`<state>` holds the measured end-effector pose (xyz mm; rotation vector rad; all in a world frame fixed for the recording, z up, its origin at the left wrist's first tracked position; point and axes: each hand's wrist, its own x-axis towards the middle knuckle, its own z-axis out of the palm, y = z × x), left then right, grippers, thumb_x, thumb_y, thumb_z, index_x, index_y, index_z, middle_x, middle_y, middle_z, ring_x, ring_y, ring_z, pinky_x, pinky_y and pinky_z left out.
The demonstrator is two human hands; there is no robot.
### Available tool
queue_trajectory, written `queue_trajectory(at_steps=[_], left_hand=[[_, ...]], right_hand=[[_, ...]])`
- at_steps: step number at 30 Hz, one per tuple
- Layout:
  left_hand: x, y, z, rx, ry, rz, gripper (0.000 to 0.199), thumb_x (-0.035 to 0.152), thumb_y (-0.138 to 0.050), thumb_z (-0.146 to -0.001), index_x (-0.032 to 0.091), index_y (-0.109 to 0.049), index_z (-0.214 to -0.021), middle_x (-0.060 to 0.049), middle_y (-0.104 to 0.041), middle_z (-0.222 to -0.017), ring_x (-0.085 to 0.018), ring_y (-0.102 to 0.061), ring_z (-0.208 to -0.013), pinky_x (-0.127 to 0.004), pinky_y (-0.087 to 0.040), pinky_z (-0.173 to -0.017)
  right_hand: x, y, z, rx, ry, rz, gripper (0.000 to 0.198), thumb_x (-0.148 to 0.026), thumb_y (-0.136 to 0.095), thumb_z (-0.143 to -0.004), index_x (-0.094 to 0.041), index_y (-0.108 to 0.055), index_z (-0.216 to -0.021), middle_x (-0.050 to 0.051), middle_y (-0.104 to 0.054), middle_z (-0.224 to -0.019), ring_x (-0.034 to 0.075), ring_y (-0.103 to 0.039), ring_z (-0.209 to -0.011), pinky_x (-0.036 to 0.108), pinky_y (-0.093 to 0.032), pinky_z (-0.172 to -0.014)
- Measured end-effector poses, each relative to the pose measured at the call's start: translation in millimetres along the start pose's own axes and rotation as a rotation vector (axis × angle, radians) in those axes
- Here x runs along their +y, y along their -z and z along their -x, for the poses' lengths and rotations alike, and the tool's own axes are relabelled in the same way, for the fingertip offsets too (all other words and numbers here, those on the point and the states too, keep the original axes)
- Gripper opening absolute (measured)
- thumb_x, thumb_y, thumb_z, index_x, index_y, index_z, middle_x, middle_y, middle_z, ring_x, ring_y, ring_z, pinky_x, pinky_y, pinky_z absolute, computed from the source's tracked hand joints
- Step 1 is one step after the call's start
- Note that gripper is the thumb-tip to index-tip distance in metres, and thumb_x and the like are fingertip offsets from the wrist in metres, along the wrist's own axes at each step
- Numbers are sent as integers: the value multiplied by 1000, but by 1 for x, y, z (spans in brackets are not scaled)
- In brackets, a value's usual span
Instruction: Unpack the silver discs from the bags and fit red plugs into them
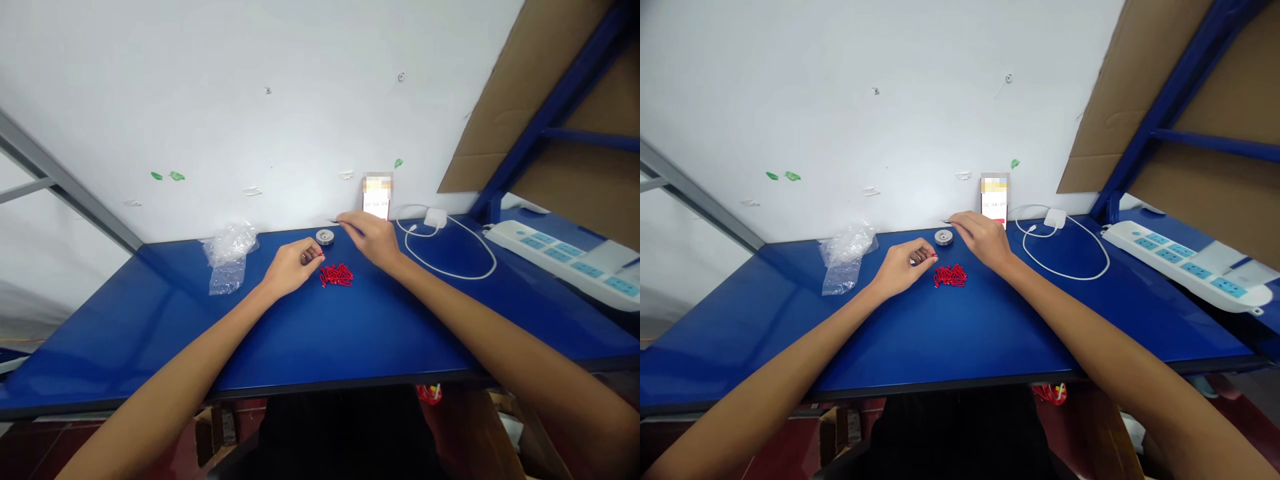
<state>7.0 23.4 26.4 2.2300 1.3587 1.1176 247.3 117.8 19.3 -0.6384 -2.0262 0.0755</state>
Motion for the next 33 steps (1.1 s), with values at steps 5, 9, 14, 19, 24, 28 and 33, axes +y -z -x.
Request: queue_trajectory(at_steps=[5,9,14,19,24,28,33], left_hand=[[-3,13,-3,124,113,127,13,35,-74,-98,23,-77,-101,-4,-79,-93,-19,-74,-84,-31,-59,-75],[-5,16,-6,100,188,302,19,39,-76,-96,23,-79,-104,-5,-77,-87,-17,-71,-74,-31,-59,-68],[-6,13,-6,7,187,405,19,39,-72,-99,21,-76,-105,-8,-80,-99,-17,-74,-79,-31,-62,-70],[-3,15,-6,103,152,363,19,38,-76,-97,21,-78,-105,-6,-77,-92,-16,-71,-77,-30,-60,-69],[0,19,-8,117,168,458,24,43,-78,-96,20,-74,-104,-4,-74,-87,-13,-66,-66,-28,-57,-63],[-1,18,-7,102,204,500,22,36,-79,-93,19,-67,-101,-3,-74,-84,-14,-69,-66,-29,-59,-63],[-5,16,-5,97,176,460,12,21,-72,-88,20,-61,-93,-2,-73,-83,-12,-69,-65,-28,-59,-64]], right_hand=[[-9,10,2,-91,33,-7,26,-28,-56,-113,-31,-80,-124,4,-82,-129,27,-76,-121,50,-60,-110],[-10,5,7,-176,81,-42,26,-27,-55,-113,-31,-78,-123,3,-80,-134,25,-73,-127,50,-58,-114],[-11,0,11,-184,118,-14,26,-25,-56,-112,-32,-77,-125,3,-77,-138,26,-72,-127,50,-59,-112],[-13,0,12,-187,145,22,26,-25,-58,-111,-33,-79,-123,6,-75,-137,27,-72,-120,47,-60,-104],[-19,2,13,-235,116,89,28,-31,-55,-113,-33,-82,-120,7,-77,-114,23,-72,-98,41,-62,-91],[-23,3,13,-267,117,81,32,-33,-51,-115,-33,-83,-121,6,-78,-112,21,-73,-96,38,-61,-89],[-21,2,13,-255,117,41,29,-33,-57,-113,-34,-83,-122,5,-81,-120,24,-77,-102,42,-62,-94]])
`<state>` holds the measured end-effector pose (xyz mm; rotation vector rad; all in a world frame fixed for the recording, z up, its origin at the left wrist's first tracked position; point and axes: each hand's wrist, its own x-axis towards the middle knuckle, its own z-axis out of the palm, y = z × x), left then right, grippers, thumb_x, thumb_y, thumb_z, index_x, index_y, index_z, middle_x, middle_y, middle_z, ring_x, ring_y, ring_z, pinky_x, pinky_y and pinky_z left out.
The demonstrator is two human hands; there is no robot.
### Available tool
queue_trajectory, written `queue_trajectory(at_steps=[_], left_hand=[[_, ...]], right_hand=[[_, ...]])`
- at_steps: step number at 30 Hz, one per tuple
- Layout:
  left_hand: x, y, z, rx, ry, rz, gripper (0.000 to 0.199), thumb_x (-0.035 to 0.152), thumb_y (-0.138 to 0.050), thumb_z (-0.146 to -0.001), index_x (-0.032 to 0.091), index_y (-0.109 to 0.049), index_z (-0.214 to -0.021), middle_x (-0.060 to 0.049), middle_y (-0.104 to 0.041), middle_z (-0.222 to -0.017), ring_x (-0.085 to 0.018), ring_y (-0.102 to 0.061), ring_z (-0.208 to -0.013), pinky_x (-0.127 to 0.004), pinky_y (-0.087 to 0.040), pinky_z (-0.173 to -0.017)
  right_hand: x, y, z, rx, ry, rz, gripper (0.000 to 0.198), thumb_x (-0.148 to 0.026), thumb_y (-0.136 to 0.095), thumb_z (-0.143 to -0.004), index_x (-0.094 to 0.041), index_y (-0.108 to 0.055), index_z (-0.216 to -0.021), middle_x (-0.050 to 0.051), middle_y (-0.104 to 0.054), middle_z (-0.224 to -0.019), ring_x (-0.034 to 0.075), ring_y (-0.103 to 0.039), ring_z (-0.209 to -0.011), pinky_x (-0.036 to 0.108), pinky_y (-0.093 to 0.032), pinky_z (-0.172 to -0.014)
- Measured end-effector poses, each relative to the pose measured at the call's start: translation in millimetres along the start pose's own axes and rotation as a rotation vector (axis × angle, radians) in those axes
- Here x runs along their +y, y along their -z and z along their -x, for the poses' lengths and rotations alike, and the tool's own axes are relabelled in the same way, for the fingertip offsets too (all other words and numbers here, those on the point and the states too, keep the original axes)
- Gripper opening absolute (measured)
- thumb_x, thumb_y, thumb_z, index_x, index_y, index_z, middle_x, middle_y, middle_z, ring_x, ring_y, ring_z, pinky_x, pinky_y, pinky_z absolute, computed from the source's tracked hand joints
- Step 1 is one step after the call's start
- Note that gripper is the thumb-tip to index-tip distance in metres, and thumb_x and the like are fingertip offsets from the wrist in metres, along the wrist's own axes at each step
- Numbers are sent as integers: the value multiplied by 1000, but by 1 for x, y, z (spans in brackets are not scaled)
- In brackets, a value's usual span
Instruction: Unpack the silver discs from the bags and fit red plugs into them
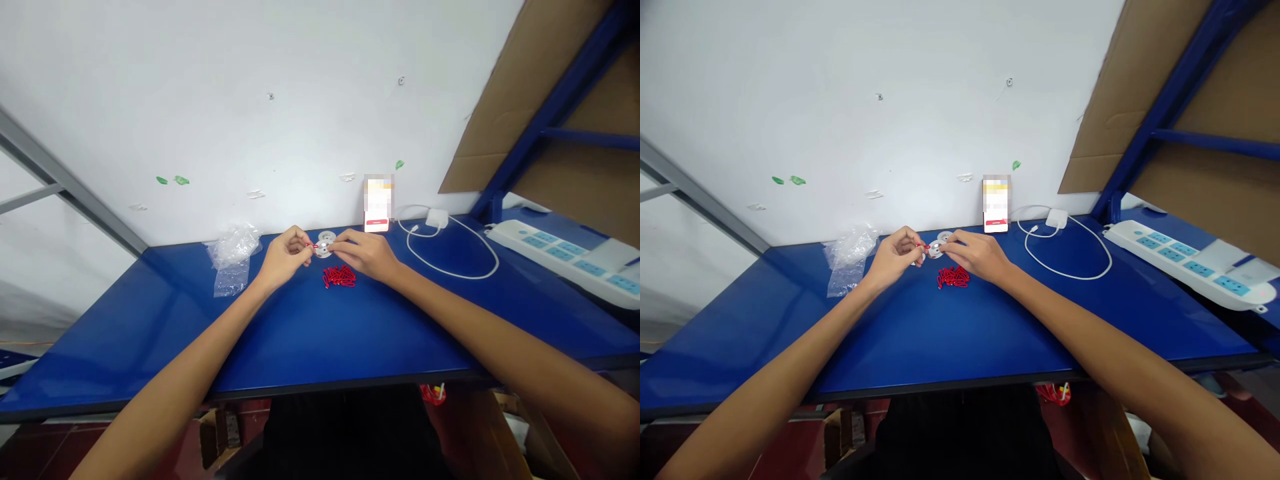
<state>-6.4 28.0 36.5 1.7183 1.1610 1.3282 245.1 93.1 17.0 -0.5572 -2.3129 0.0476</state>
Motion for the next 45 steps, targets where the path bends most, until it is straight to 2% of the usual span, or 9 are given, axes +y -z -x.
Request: queue_trajectory(at_steps=[7,12,15,23,27,32,35,39,45], left_hand=[[-3,0,1,-40,-12,-63,13,24,-76,-88,21,-64,-95,-3,-78,-85,-14,-72,-68,-30,-62,-68],[0,-3,1,-23,-9,-22,25,34,-84,-89,20,-71,-105,-7,-81,-96,-19,-79,-78,-34,-67,-72],[1,-3,1,-7,-29,-43,21,35,-84,-90,20,-76,-102,-7,-81,-93,-20,-79,-82,-34,-68,-76],[-1,3,1,46,-43,-110,20,40,-83,-92,23,-88,-102,-6,-83,-91,-19,-76,-75,-33,-64,-72],[-8,4,0,29,-70,-134,19,40,-84,-92,24,-89,-100,-7,-84,-96,-20,-77,-78,-33,-63,-72],[-9,3,0,-5,-97,-207,13,36,-84,-91,26,-89,-99,-7,-85,-103,-23,-81,-92,-36,-66,-84],[-8,3,0,-5,-53,-182,14,33,-86,-89,25,-88,-101,-7,-86,-103,-24,-83,-92,-37,-67,-88],[-7,3,0,-8,-10,-132,18,32,-86,-90,23,-87,-106,-6,-86,-99,-25,-84,-91,-39,-67,-90],[-5,3,1,-4,-117,-294,12,31,-81,-94,25,-87,-103,-6,-84,-103,-21,-81,-91,-36,-64,-87]], right_hand=[[3,-5,1,-17,-81,-110,25,-34,-63,-109,-37,-85,-120,-1,-84,-125,26,-81,-113,46,-63,-103],[1,-7,2,-38,-132,-58,26,-35,-64,-107,-37,-84,-123,-1,-85,-121,27,-83,-108,45,-64,-98],[-1,-7,0,-30,-115,-37,27,-34,-63,-108,-37,-84,-124,0,-86,-119,27,-83,-106,43,-64,-95],[-2,-8,-1,-39,-125,-83,25,-34,-66,-107,-37,-84,-124,0,-85,-122,28,-82,-111,45,-62,-101],[0,-9,0,-34,-79,-29,26,-34,-63,-109,-36,-83,-127,-1,-85,-123,27,-82,-111,44,-63,-100],[3,-12,1,34,75,76,25,-29,-62,-111,-31,-82,-126,-1,-86,-118,22,-84,-103,37,-66,-92],[4,-13,1,120,169,109,23,-24,-64,-110,-28,-82,-123,0,-87,-114,22,-85,-97,35,-67,-85],[3,-12,0,156,207,119,23,-21,-66,-109,-28,-83,-123,0,-87,-113,22,-85,-95,35,-68,-83],[1,-10,-2,166,271,129,21,-20,-66,-109,-27,-82,-122,0,-87,-116,21,-85,-94,35,-68,-82]])
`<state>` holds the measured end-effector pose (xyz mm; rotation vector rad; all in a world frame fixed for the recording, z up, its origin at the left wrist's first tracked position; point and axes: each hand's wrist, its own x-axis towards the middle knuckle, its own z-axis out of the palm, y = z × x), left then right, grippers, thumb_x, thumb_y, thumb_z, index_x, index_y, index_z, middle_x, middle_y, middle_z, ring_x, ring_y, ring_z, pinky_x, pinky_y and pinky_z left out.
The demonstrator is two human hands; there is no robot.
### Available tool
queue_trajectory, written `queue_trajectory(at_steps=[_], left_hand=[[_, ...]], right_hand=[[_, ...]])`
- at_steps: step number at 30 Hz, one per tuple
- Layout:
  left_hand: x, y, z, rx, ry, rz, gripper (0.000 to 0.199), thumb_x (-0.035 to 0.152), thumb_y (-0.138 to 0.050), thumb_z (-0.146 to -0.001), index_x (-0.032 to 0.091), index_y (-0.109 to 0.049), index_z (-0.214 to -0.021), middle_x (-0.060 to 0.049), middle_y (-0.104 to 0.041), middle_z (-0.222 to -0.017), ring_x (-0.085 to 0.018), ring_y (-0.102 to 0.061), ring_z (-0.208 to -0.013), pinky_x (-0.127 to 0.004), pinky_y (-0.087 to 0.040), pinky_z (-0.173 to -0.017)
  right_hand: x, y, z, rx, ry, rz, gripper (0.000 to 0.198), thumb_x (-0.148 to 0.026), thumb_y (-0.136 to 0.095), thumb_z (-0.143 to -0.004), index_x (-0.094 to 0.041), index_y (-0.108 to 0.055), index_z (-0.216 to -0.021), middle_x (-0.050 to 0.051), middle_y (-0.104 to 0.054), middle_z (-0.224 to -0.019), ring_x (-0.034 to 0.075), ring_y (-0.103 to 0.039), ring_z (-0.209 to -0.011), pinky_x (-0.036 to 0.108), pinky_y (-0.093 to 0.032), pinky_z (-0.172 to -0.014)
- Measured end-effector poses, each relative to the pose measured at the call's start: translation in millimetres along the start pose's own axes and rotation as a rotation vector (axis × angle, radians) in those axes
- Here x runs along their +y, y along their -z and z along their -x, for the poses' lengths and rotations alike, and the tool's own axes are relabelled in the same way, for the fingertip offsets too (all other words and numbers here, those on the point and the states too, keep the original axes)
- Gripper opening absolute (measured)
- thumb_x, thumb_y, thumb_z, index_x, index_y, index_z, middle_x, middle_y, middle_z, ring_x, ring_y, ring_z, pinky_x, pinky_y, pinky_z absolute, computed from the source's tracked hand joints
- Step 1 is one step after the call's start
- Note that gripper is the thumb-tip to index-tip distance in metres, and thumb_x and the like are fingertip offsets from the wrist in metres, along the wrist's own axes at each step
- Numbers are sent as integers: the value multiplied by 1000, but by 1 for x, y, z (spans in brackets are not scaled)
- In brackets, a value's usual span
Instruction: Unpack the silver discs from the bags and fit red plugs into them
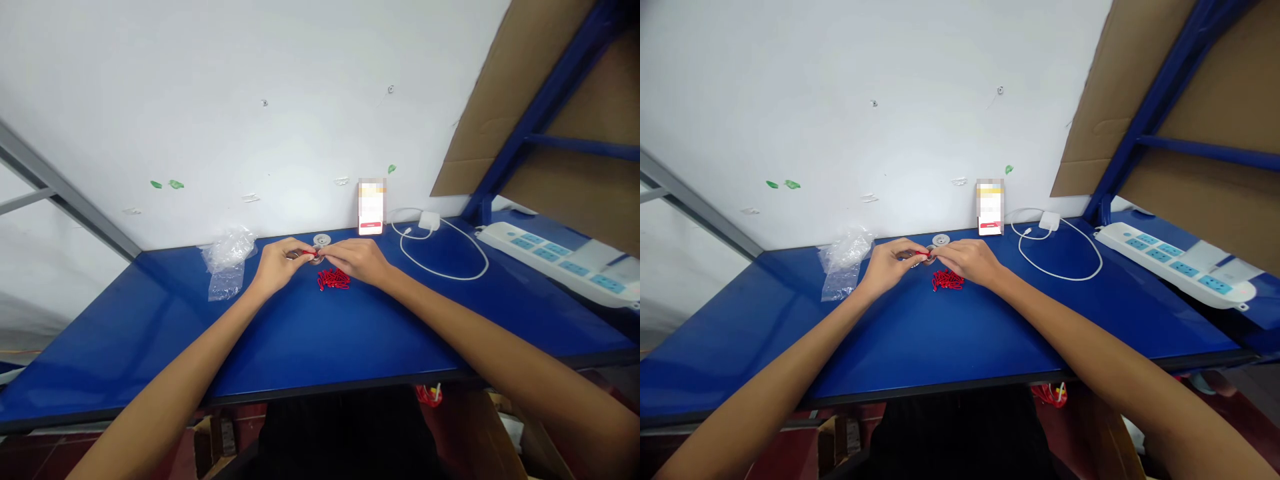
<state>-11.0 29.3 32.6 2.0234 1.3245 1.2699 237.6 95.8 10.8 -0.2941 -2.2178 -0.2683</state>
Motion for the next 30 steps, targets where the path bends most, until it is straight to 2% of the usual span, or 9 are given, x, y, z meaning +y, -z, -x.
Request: queue_trajectory(at_steps=[9,15,19,30], left_hand=[[7,7,-1,-103,-124,-214,12,26,-76,-101,28,-87,-102,-2,-84,-98,-18,-74,-86,-32,-53,-81],[10,8,0,-127,-205,-278,13,27,-74,-103,28,-87,-105,-1,-83,-101,-18,-74,-87,-31,-53,-83],[9,8,0,-131,-238,-303,15,27,-72,-104,29,-87,-107,-2,-83,-102,-19,-75,-89,-32,-55,-84],[14,7,2,-140,-273,-370,17,23,-71,-104,28,-87,-102,-2,-83,-99,-21,-76,-94,-36,-56,-88]], right_hand=[[0,-1,0,-1,33,-15,20,-20,-65,-109,-27,-81,-119,-1,-87,-116,20,-85,-95,34,-67,-81],[1,-3,3,-19,9,-28,22,-19,-69,-107,-29,-80,-123,-2,-86,-118,20,-85,-97,35,-67,-84],[2,-4,4,16,38,-37,24,-18,-69,-107,-28,-79,-126,-1,-86,-120,20,-85,-98,35,-67,-85],[0,-1,1,47,95,-44,20,-16,-71,-106,-24,-79,-123,1,-86,-118,20,-85,-97,34,-69,-85]])
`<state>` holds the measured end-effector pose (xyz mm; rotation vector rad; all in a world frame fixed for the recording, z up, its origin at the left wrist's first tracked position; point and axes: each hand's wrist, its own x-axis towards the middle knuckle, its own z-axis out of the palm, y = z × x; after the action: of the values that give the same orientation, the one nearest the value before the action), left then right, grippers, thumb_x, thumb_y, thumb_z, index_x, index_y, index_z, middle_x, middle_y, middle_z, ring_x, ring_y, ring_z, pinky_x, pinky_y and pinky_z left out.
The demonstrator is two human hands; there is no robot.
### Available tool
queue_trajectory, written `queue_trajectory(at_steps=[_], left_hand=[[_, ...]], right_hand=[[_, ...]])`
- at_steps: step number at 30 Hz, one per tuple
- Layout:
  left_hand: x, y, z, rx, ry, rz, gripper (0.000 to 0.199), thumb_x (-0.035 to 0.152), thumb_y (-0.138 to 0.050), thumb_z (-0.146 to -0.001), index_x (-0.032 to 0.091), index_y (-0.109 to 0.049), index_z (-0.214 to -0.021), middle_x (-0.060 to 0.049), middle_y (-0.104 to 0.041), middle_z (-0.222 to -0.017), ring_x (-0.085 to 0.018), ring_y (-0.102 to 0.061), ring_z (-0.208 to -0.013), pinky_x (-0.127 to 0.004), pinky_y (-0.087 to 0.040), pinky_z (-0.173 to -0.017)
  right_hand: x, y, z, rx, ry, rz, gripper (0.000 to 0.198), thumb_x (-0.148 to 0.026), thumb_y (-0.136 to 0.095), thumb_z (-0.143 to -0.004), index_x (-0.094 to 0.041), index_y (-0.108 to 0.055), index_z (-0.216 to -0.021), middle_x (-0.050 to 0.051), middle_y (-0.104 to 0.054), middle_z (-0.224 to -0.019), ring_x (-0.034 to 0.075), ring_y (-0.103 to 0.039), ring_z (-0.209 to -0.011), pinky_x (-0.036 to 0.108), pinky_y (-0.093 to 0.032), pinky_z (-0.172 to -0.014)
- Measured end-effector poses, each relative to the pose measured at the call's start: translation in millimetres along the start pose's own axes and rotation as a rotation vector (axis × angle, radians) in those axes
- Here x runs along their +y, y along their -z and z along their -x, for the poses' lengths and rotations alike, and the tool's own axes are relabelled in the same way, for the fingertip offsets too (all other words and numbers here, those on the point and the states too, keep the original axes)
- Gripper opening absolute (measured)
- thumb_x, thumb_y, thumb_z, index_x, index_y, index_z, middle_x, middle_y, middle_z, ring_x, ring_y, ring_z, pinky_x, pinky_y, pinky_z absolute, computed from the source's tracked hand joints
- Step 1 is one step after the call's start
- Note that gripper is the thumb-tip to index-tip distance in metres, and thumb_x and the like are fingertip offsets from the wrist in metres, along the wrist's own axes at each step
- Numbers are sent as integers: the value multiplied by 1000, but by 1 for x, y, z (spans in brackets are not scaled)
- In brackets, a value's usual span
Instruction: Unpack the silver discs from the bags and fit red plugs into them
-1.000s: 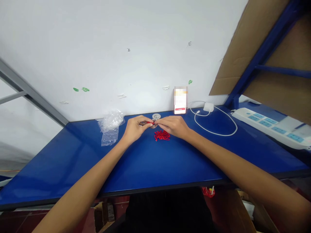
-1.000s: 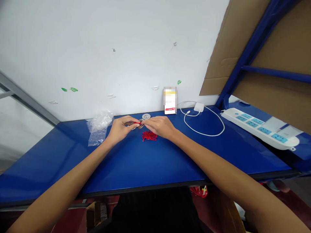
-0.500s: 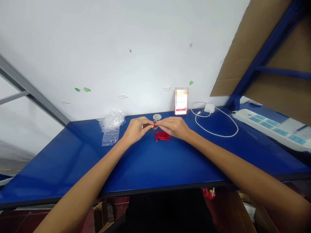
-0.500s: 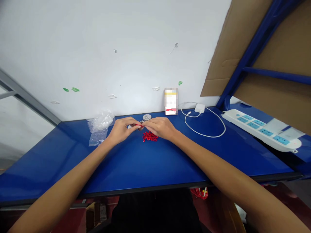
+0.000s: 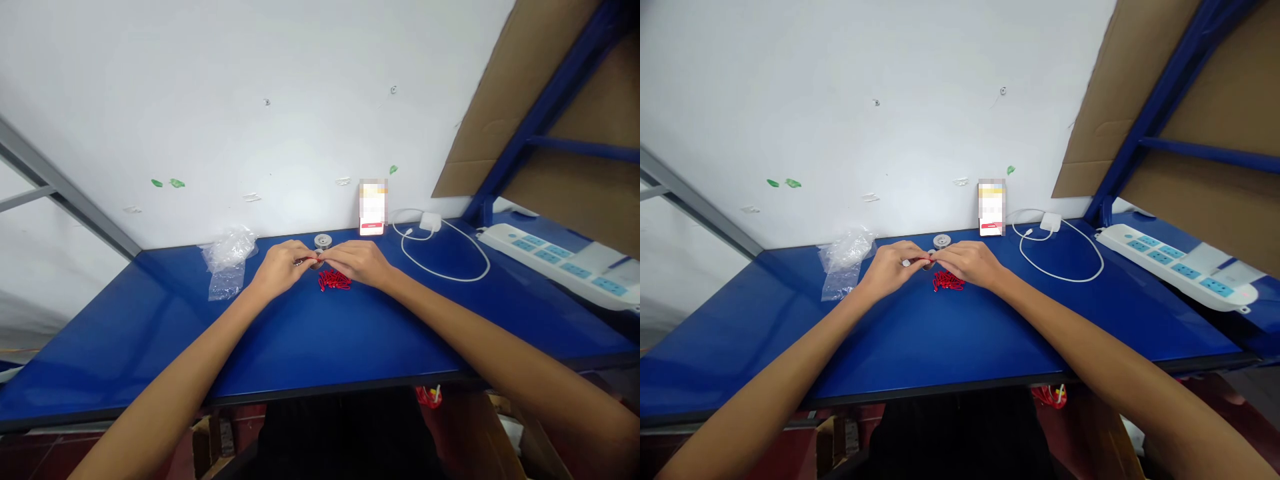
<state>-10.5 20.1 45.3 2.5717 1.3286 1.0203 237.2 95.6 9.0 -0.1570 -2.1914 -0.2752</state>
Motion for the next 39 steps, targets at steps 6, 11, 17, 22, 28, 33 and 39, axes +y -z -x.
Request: queue_trajectory(at_steps=[6,11,17,22,28,33,39], left_hand=[[-1,-3,0,-20,6,70,17,25,-72,-102,28,-87,-96,-3,-84,-99,-22,-77,-93,-37,-57,-88],[0,0,-2,-10,39,157,19,29,-72,-103,29,-88,-92,-3,-85,-97,-23,-78,-91,-38,-60,-90],[0,5,-3,-83,4,188,18,26,-72,-103,30,-88,-108,-4,-84,-109,-21,-78,-95,-35,-60,-91],[2,2,-2,-50,64,188,28,23,-67,-104,30,-84,-125,-5,-83,-115,-19,-78,-96,-34,-62,-89],[-3,2,-2,3,190,218,29,30,-77,-97,25,-83,-125,-7,-84,-116,-19,-78,-88,-33,-64,-83],[-8,3,-3,14,212,284,21,35,-74,-100,25,-86,-114,-7,-85,-107,-18,-75,-81,-32,-63,-80],[-7,4,-3,-2,139,226,19,37,-71,-103,29,-87,-111,-5,-84,-104,-16,-72,-77,-31,-60,-76]], right_hand=[[-1,2,0,-14,-10,-42,23,-15,-71,-105,-27,-81,-121,1,-87,-117,22,-85,-98,37,-70,-85],[-2,5,-1,-68,-63,-71,24,-16,-70,-105,-30,-82,-122,2,-86,-119,23,-85,-102,40,-70,-90],[2,3,2,-37,-80,-20,26,-16,-68,-106,-29,-82,-123,1,-87,-117,22,-85,-98,38,-68,-87],[5,2,5,-60,-141,3,23,-19,-66,-108,-29,-81,-123,-1,-87,-115,21,-84,-96,36,-67,-85],[3,2,3,-72,-259,-55,19,-25,-68,-108,-31,-82,-120,-2,-87,-113,21,-85,-96,37,-68,-87],[1,4,-1,-42,-286,-111,18,-24,-67,-109,-29,-81,-120,0,-87,-113,21,-84,-97,35,-68,-85],[-2,5,-2,-66,-314,-135,19,-25,-67,-109,-30,-81,-120,-1,-87,-113,21,-84,-98,35,-67,-87]])
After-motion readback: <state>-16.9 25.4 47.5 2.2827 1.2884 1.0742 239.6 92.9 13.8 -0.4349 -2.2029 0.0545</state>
